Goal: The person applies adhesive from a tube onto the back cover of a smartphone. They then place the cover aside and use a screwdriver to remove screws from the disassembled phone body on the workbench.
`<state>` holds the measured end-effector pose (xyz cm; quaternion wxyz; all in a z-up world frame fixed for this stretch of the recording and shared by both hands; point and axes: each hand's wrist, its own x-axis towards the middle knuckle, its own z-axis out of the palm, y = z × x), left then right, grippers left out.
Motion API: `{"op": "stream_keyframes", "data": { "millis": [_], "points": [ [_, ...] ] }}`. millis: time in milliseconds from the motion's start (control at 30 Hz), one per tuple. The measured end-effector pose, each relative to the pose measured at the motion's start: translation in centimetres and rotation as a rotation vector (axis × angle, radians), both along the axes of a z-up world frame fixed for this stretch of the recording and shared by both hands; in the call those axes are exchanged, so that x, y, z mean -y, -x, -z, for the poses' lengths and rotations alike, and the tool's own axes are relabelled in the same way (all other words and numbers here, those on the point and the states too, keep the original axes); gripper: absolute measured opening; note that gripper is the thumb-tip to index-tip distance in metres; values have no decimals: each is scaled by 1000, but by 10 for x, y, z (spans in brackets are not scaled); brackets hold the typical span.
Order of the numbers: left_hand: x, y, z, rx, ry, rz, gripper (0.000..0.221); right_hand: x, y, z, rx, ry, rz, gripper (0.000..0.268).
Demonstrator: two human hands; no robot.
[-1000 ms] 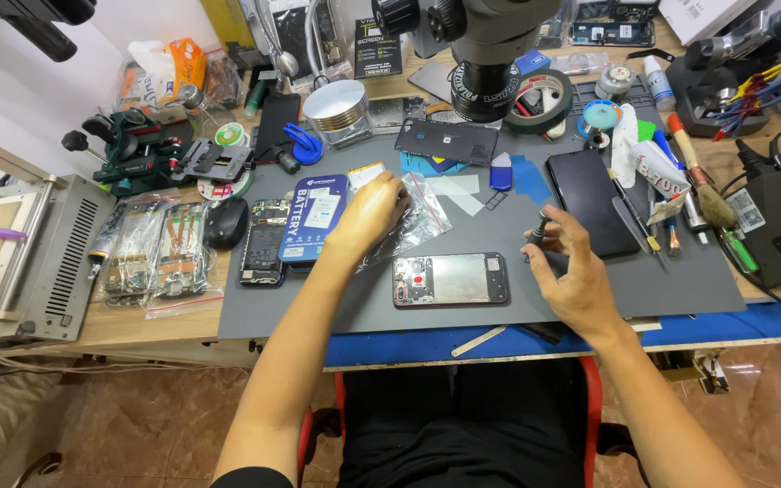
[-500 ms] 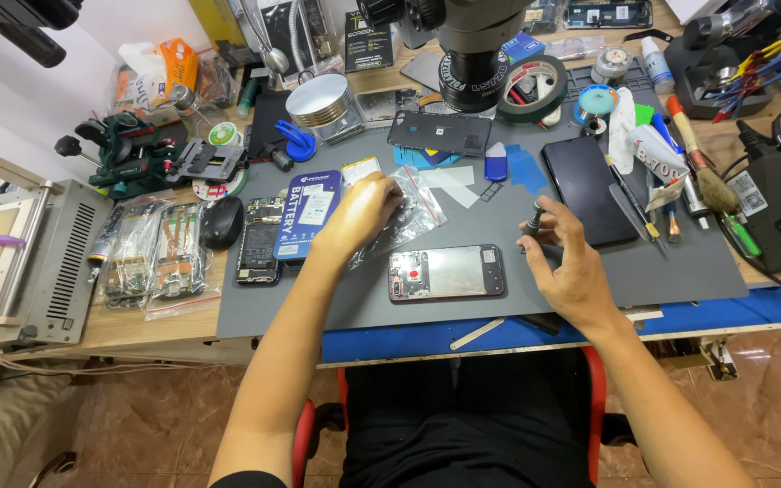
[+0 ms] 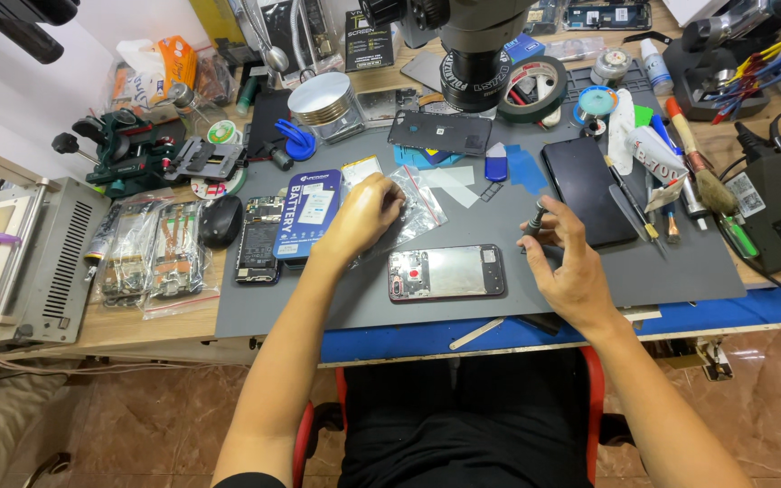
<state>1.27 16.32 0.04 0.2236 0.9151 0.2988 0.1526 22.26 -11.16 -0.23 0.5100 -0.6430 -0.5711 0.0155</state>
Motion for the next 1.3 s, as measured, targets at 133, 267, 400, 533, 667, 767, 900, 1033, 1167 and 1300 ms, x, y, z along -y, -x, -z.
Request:
{"op": "stream_keyframes", "data": {
  "millis": [133,267,400,533,667,767,900,1033,1167,1300],
  "points": [
    [11,12,-5,107,191,-112,15,0,2,-1,6,14,9,59],
    [35,32,-17,568,682,-107,22,1,5,-12,-4,-44,30,57],
    [68,55,-29,869,929,-89,20,-7,15,-34,-63,-130,28,58],
    [81,64,-12,996,1088,-43,16,-35,65,-59,-218,-227,-134,65],
    [84,69,5,1093,1246,-29,18,-61,112,-62,-415,-281,-242,70],
    [83,75,8,1120,1279,-17,19,-70,132,-59,-463,-272,-267,71],
    [80,76,14,1110,1301,38,19,-77,141,-53,-452,-256,-238,69],
    [80,77,12,1137,1326,45,19,-78,141,-52,-437,-254,-239,69],
    [78,74,15,1142,1335,47,19,-79,140,-49,-447,-254,-215,69],
    [80,74,14,1125,1327,35,19,-79,142,-49,-445,-247,-215,69]
  ]
}}
